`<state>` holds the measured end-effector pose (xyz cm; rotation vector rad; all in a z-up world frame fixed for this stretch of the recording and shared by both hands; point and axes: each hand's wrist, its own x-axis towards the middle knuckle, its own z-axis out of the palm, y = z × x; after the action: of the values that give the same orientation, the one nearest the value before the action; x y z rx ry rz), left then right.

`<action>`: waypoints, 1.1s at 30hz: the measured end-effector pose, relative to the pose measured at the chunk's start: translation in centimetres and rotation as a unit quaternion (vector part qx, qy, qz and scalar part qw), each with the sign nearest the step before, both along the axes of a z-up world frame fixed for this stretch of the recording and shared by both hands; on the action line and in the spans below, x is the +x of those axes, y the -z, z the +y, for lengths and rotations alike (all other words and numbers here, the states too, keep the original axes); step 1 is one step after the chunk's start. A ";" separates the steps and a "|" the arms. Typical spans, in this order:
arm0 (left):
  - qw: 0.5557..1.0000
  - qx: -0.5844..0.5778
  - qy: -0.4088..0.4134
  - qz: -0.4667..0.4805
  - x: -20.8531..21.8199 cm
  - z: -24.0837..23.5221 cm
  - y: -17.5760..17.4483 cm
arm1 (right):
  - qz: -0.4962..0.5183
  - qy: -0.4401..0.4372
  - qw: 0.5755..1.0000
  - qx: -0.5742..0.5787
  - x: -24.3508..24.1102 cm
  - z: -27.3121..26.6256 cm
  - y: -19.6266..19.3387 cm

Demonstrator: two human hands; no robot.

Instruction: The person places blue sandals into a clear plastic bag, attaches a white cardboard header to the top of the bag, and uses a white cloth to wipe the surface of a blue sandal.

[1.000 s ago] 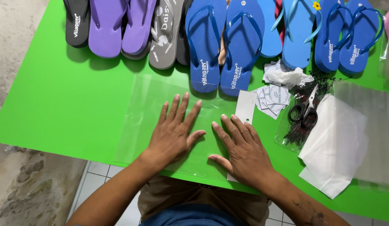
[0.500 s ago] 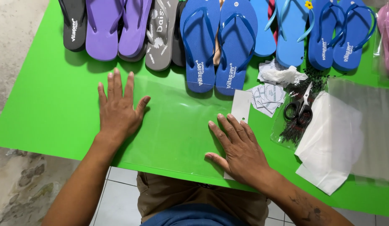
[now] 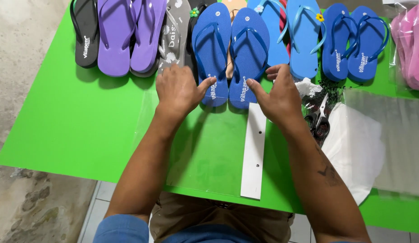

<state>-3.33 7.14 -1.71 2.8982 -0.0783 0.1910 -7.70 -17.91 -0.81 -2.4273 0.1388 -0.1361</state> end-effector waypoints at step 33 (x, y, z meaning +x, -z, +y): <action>0.696 -0.705 0.132 0.027 -2.9 -7.1 1.0 | -0.138 0.003 0.880 0.455 -4.1 0.7 -1.8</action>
<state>-6.25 0.02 -2.69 1.3022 -0.2160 0.0479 -11.81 -17.21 1.02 -1.4444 0.0564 -0.3328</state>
